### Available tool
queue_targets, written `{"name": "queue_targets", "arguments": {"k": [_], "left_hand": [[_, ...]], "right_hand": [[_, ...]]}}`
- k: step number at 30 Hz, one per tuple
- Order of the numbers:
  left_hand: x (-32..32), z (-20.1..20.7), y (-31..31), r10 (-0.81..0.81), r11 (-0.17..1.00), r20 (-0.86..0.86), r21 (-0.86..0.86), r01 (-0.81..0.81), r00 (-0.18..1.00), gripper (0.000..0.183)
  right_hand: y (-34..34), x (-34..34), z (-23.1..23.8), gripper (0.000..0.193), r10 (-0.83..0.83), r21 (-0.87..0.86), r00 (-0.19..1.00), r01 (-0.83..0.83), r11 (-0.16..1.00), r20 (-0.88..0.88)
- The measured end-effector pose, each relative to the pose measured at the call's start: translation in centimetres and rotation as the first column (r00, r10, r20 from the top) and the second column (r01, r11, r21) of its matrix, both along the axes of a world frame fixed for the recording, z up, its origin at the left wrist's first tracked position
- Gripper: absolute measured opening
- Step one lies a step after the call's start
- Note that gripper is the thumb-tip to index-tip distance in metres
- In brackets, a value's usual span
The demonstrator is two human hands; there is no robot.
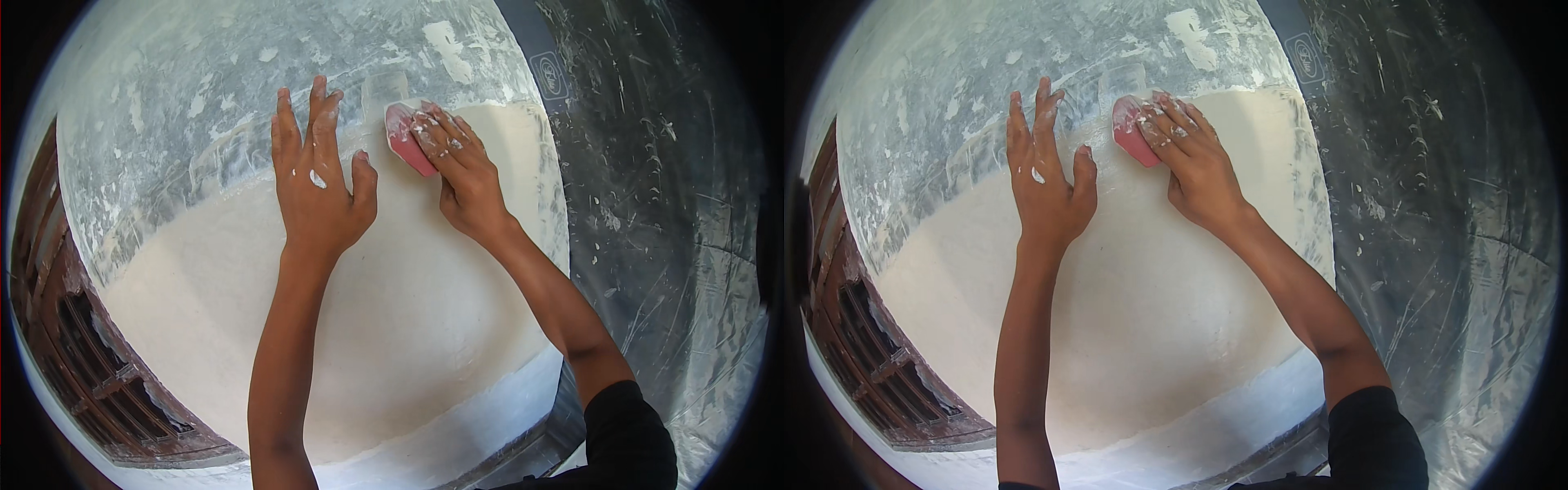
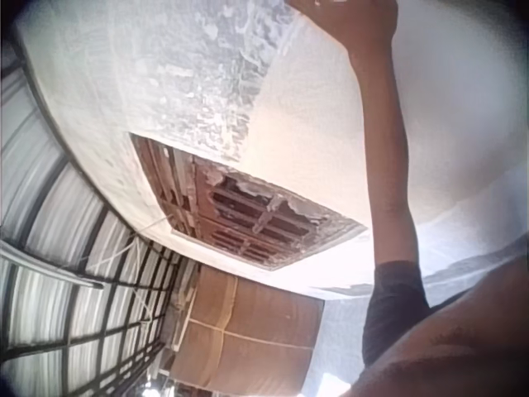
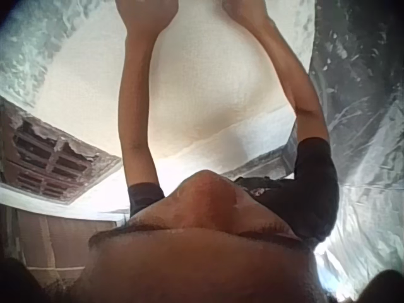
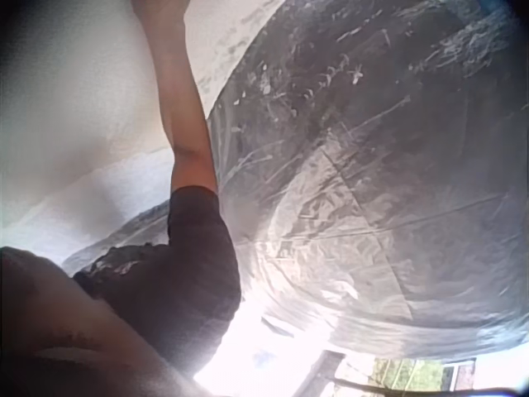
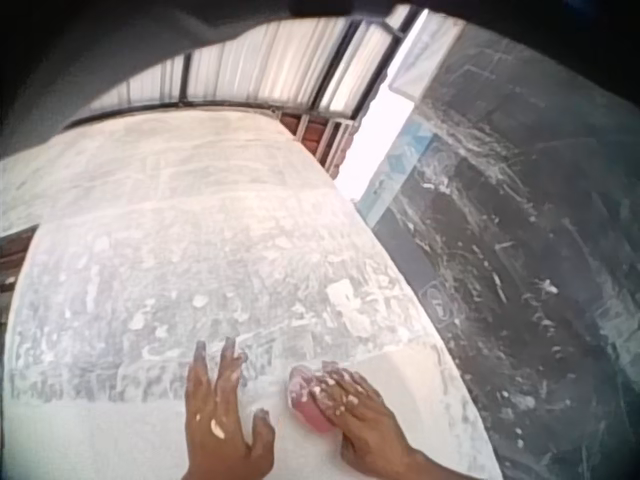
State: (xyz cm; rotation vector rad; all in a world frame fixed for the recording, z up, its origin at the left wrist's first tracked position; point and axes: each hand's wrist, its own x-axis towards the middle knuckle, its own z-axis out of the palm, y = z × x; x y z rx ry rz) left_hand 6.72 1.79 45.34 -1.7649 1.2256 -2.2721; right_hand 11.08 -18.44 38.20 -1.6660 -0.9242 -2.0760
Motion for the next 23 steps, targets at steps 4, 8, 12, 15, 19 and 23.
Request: {"name": "queue_targets", "arguments": {"k": [4, 8, 12, 15, 19, 23], "left_hand": [[0.2, 0.5, -0.4, -0.006, 1.000, 0.008, -0.022, 0.006, 1.000, 0.061], [0.1, 0.3, -0.4, 0.000, 1.000, -0.005, -0.026, 0.000, 1.000, 0.062], [0.1, 0.1, -0.4, -0.009, 1.000, -0.011, -0.012, 0.009, 1.000, 0.062], [0.3, -0.1, -0.9, -0.016, 0.999, -0.031, -0.037, 0.015, 0.999, 0.062], [0.3, -0.5, -0.7, -0.006, 0.999, -0.032, -0.038, 0.005, 0.999, 0.063], [0.0, -0.8, -1.4, -0.013, 1.000, -0.024, 0.014, 0.014, 1.000, 0.067]], "right_hand": [[-0.3, 1.2, 2.1, 0.066, 0.006, 0.041, 1.000, -0.006, 0.999, 0.010], [-0.6, 1.2, -2.0, 0.070, -0.081, -0.056, 0.993, 0.077, 0.995, -0.084], [-2.4, 0.9, 0.7, 0.071, -0.087, 0.012, 0.996, 0.087, 0.996, 0.030], [-2.9, 2.4, 2.1, 0.070, -0.120, 0.025, 0.992, 0.121, 0.992, -0.035], [-3.2, 2.6, -2.8, 0.066, -0.109, -0.064, 0.991, 0.104, 0.993, -0.078], [-3.9, 1.2, 0.4, 0.068, -0.031, 0.034, 0.999, 0.030, 0.999, 0.033]]}}
